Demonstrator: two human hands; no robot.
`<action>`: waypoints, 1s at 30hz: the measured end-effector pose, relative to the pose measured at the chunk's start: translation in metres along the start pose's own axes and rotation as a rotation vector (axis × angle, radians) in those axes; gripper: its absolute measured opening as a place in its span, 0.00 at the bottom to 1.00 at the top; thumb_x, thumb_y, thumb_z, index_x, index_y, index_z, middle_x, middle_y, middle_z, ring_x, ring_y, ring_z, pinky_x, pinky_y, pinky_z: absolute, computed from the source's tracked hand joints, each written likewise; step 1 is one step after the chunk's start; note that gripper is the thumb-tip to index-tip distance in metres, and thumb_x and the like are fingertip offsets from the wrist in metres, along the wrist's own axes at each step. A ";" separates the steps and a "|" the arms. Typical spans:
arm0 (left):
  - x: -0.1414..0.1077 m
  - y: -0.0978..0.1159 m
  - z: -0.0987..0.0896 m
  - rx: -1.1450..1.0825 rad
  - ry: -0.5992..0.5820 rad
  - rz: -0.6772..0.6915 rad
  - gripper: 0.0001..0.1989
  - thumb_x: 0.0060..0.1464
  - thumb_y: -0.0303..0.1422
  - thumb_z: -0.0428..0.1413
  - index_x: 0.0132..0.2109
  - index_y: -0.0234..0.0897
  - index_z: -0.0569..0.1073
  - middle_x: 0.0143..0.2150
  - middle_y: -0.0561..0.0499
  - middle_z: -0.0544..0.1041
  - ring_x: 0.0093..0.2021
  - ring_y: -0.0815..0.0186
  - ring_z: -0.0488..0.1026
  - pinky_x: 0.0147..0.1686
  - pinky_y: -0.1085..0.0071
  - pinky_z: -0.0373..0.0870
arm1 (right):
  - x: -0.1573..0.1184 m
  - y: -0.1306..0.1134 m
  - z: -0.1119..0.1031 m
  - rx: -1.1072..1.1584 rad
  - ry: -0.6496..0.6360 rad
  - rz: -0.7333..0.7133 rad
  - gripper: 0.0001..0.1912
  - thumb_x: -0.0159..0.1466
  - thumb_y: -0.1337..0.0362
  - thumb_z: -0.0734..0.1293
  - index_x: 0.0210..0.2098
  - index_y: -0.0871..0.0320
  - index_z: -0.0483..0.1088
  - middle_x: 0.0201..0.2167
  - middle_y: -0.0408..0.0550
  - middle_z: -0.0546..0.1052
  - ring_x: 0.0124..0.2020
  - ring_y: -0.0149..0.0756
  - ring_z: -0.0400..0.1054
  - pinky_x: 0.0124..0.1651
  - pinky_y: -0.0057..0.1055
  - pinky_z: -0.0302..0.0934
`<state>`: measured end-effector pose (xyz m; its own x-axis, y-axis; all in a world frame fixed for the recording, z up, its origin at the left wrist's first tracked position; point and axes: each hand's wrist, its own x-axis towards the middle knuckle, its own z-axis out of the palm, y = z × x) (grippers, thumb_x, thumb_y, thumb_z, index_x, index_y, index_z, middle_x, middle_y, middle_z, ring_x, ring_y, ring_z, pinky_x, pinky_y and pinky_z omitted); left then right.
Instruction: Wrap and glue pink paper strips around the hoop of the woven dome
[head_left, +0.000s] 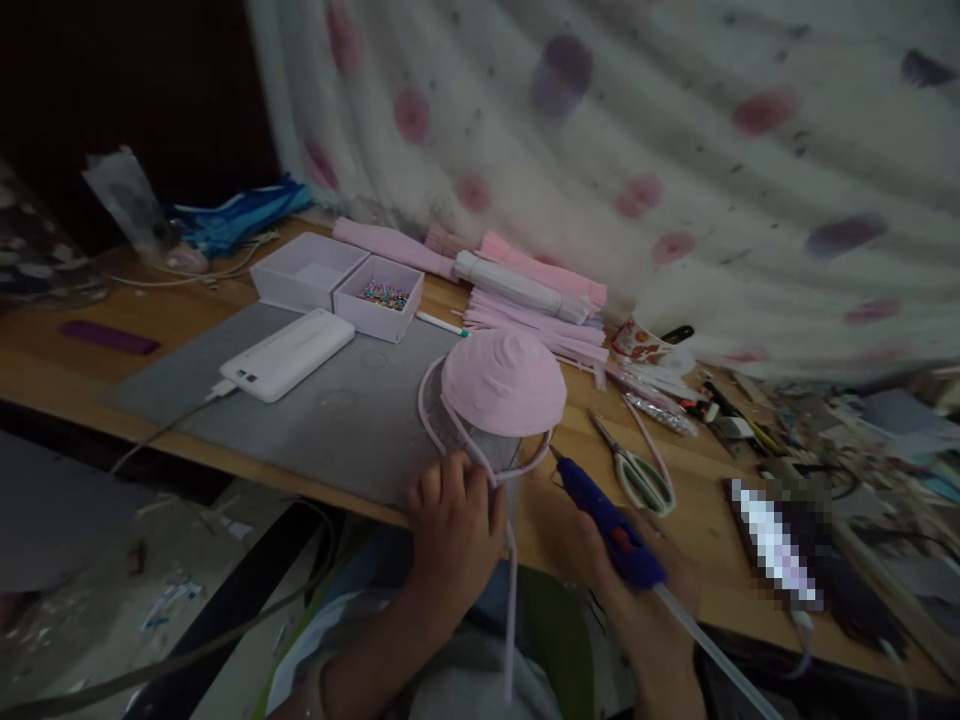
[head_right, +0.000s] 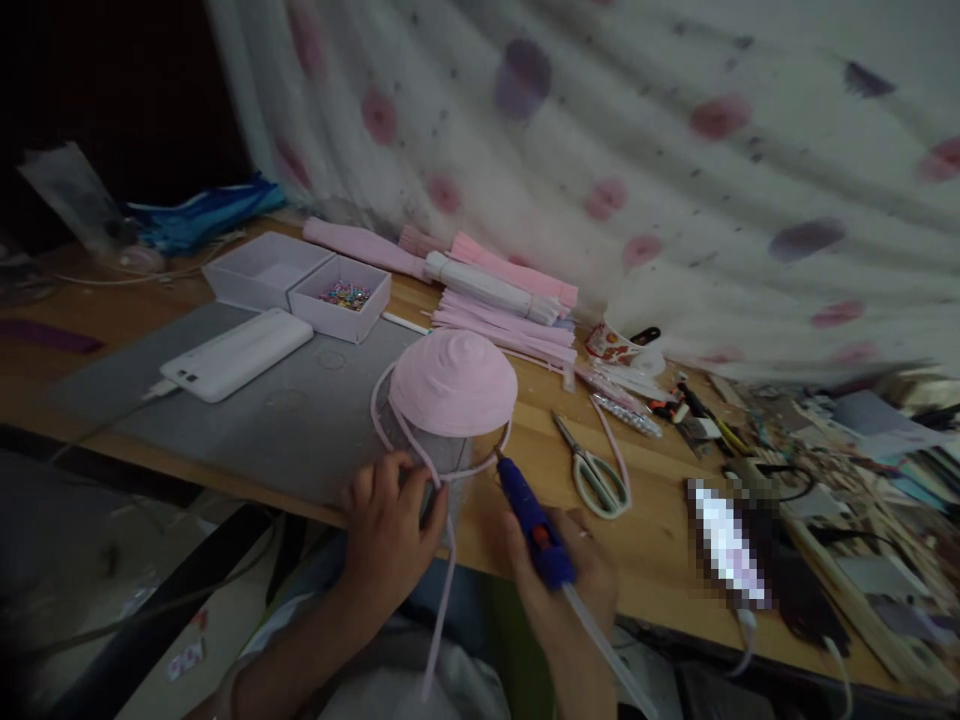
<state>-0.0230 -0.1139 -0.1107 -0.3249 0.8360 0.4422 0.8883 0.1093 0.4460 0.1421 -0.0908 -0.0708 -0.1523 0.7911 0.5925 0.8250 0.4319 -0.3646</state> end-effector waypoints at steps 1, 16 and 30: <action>0.001 0.002 0.000 0.011 -0.011 -0.001 0.04 0.57 0.33 0.56 0.37 0.39 0.74 0.40 0.44 0.74 0.39 0.55 0.68 0.38 0.57 0.63 | -0.002 0.009 -0.003 -0.017 0.044 0.034 0.17 0.62 0.49 0.67 0.26 0.55 0.71 0.18 0.42 0.67 0.18 0.33 0.64 0.21 0.29 0.59; 0.014 0.020 0.006 -0.069 0.031 0.029 0.02 0.57 0.31 0.55 0.38 0.38 0.70 0.33 0.49 0.74 0.37 0.56 0.71 0.39 0.59 0.63 | -0.004 0.105 -0.029 -0.070 0.160 0.638 0.18 0.57 0.46 0.67 0.28 0.56 0.75 0.24 0.52 0.76 0.35 0.53 0.74 0.32 0.44 0.65; 0.028 0.017 0.016 -0.549 -0.118 -0.161 0.15 0.55 0.46 0.52 0.29 0.41 0.69 0.25 0.50 0.76 0.26 0.60 0.73 0.29 0.67 0.65 | 0.004 0.119 -0.023 -0.244 0.004 0.689 0.24 0.61 0.45 0.60 0.26 0.59 0.73 0.26 0.62 0.78 0.31 0.54 0.73 0.31 0.39 0.60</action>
<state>-0.0120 -0.0804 -0.1035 -0.3756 0.8896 0.2597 0.5218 -0.0286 0.8526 0.2517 -0.0459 -0.0951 0.4473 0.8464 0.2891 0.8304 -0.2729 -0.4858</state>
